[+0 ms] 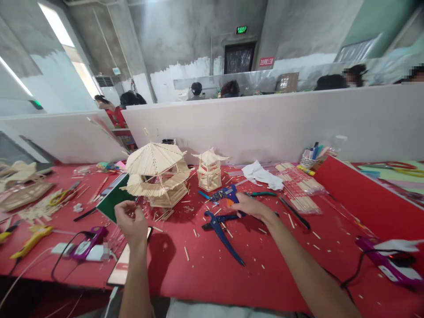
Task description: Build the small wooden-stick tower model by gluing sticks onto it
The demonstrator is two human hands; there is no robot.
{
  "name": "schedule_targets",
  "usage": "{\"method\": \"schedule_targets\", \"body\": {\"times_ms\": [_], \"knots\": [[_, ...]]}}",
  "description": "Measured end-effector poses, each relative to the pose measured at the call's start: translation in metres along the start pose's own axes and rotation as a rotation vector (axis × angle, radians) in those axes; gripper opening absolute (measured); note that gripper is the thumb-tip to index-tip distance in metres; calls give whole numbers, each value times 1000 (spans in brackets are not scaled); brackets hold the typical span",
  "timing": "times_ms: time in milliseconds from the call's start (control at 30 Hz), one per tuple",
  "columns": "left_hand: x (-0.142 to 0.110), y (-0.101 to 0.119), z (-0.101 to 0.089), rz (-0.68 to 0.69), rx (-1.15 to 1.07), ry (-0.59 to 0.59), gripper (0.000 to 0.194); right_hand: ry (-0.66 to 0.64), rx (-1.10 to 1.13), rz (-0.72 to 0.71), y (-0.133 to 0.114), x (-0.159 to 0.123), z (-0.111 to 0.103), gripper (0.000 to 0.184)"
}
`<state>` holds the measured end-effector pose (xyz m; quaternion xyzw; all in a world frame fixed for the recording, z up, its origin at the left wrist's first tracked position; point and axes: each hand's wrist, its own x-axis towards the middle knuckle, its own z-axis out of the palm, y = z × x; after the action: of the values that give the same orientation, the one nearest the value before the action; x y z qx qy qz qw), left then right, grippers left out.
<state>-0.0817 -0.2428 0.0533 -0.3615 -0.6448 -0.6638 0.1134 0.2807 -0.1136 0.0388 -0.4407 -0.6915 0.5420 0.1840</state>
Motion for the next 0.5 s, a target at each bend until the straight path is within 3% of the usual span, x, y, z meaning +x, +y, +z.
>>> {"method": "schedule_targets", "body": {"times_ms": [67, 133, 167, 333, 500], "knots": [[2, 0, -8, 56, 210, -231, 9, 102, -220, 53, 2, -7, -9, 16], [3, -7, -10, -1, 354, -490, 13, 155, -496, 71, 3, -10, -16, 16], [5, -11, -9, -35, 399, -548, 16, 169, -611, 73, 3, -11, -18, 17], [15, -29, 11, 59, 557, -657, 38, 161, -794, 137, -2, -7, -23, 25], [27, -27, 29, 101, 757, -730, 35, 179, -917, 275, -1, 5, -22, 33]]}}
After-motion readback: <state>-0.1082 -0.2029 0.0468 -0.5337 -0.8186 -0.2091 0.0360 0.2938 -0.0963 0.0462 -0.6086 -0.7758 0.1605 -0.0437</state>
